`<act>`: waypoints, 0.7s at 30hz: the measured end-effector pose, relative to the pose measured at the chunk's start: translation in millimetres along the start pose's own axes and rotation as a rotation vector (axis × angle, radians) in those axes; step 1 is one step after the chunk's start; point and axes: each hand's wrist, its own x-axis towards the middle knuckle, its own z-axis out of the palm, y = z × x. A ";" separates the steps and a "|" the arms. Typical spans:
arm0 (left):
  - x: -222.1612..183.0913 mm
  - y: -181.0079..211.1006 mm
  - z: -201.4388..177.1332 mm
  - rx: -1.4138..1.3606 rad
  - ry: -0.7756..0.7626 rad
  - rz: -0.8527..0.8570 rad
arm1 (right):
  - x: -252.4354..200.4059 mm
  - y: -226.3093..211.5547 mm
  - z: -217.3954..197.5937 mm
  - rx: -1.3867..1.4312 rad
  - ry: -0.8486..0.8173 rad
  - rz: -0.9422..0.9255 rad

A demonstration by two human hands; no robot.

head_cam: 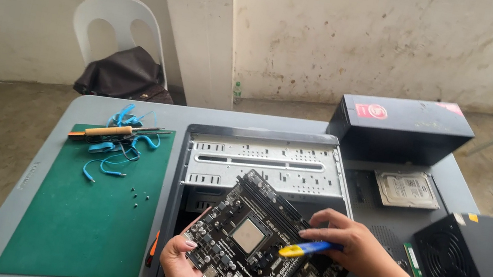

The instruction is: Cleaning a motherboard with a brush and attempting to install it into a computer case.

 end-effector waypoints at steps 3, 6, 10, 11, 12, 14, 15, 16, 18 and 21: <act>10.2 -2.5 -3.1 0.045 0.005 0.055 | 4.1 2.3 1.5 -0.005 -0.008 -0.013; 9.1 -4.5 -2.5 0.061 -0.008 0.041 | 1.6 4.5 4.1 0.057 -0.009 0.024; 3.2 0.4 5.2 0.069 -0.019 0.009 | 0.8 -4.8 1.7 0.074 0.039 0.021; 3.2 -0.6 3.8 0.075 -0.024 0.011 | -2.4 -6.2 3.4 0.076 0.047 0.022; 3.6 -1.5 2.2 0.071 -0.014 0.029 | -6.6 -7.8 6.0 0.019 0.138 0.024; 4.9 -0.2 3.6 0.076 -0.009 0.045 | -12.5 -11.3 10.0 -0.038 0.236 0.034; 6.2 1.7 6.0 0.026 -0.012 -0.009 | -14.3 -13.1 12.0 -0.068 0.283 0.035; 3.4 1.0 3.0 -0.024 -0.005 -0.068 | -20.4 -16.2 16.1 -0.094 0.321 0.042; 1.0 2.8 3.2 -0.011 -0.012 -0.040 | -22.9 -19.1 16.2 -0.065 0.288 0.124; -1.1 8.1 6.1 0.016 -0.026 -0.034 | -21.2 -24.1 13.6 -0.007 0.233 0.273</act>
